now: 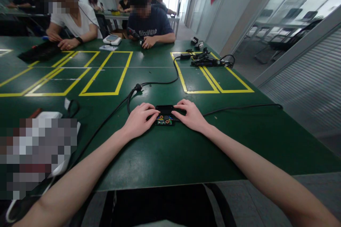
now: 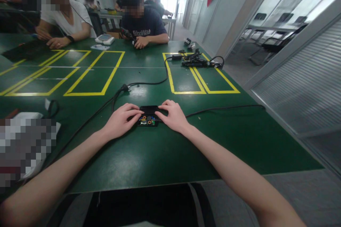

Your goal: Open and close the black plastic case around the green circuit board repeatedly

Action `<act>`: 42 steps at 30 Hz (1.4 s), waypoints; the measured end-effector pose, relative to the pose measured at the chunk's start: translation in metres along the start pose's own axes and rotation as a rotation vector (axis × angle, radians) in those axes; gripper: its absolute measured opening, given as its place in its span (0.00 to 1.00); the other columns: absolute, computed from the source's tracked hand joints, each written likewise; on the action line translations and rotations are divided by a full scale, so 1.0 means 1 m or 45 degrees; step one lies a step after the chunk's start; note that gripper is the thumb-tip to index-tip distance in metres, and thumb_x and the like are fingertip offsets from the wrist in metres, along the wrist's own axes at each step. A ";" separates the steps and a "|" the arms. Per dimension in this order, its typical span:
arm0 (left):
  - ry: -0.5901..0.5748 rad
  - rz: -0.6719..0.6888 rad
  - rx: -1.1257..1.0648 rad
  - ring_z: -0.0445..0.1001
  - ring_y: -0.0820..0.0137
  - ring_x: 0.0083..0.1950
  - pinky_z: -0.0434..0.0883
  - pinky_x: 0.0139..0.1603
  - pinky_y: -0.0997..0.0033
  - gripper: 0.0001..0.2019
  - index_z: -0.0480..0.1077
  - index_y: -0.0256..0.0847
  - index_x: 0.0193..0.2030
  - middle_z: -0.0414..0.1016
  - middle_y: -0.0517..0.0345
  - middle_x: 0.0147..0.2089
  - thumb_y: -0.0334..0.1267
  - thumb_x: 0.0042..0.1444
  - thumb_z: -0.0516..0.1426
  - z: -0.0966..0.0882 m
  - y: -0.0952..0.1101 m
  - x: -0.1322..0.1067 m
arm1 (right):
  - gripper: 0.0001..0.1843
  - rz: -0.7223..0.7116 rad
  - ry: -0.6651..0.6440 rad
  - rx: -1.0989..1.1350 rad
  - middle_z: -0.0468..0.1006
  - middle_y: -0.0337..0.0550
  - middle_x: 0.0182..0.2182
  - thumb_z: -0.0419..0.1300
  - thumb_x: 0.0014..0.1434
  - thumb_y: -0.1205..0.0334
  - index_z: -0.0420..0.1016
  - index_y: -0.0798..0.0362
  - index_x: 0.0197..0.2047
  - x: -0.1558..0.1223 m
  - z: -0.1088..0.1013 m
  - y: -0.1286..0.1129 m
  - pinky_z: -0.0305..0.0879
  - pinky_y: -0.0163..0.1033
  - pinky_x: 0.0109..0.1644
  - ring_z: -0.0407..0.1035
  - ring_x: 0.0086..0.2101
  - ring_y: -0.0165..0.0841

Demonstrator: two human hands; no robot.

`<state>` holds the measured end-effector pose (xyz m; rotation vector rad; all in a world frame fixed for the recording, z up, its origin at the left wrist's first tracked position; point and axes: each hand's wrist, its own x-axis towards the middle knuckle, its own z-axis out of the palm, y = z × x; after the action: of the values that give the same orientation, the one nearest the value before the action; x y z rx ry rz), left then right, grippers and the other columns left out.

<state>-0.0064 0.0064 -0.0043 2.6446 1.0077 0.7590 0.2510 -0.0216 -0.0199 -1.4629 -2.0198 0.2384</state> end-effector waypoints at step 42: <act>0.239 -0.564 -0.920 0.81 0.65 0.34 0.80 0.37 0.67 0.13 0.76 0.38 0.37 0.81 0.55 0.32 0.47 0.60 0.60 -0.007 0.014 0.002 | 0.10 0.036 -0.019 0.668 0.84 0.44 0.37 0.66 0.59 0.62 0.83 0.53 0.44 -0.005 -0.012 -0.009 0.76 0.44 0.44 0.77 0.36 0.36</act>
<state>-0.0011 -0.0023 0.0080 1.6948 1.0521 1.0273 0.2515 -0.0319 -0.0079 -1.1539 -1.7658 0.7310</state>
